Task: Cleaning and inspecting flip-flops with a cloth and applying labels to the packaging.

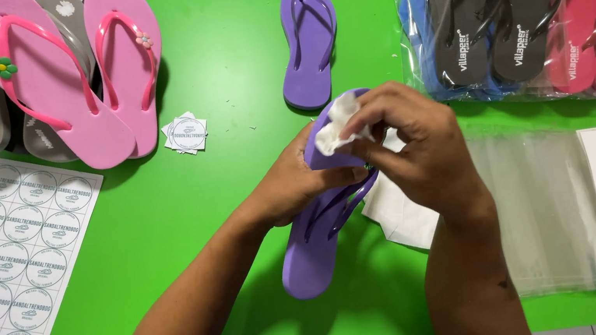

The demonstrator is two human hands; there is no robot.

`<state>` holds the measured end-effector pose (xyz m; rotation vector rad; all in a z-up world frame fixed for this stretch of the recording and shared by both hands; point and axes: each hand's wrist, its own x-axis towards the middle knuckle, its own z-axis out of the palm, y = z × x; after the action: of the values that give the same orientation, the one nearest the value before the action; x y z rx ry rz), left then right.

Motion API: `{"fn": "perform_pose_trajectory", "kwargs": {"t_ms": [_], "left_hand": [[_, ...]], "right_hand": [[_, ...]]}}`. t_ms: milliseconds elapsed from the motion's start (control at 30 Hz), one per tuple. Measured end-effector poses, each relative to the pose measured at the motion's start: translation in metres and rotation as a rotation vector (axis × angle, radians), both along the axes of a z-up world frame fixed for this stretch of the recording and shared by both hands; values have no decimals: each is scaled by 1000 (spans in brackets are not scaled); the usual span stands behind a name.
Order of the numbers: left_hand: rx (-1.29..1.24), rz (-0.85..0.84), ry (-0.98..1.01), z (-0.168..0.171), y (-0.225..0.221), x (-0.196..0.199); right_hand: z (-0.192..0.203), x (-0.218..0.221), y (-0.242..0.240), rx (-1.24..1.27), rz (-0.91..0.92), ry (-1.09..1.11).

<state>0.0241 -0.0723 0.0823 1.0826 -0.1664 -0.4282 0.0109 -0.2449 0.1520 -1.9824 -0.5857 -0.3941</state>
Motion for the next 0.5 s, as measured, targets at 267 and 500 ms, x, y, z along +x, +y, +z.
{"fn": "perform_pose_trajectory", "kwargs": {"t_ms": [267,500], "left_hand": [[-93,-66,-223,9,1,-10],[81,-38,-31,16,3,-11]], "right_hand": [[-6,5,0,-175,39,-74],[-4,8,-15,-107,-176,-68]]}}
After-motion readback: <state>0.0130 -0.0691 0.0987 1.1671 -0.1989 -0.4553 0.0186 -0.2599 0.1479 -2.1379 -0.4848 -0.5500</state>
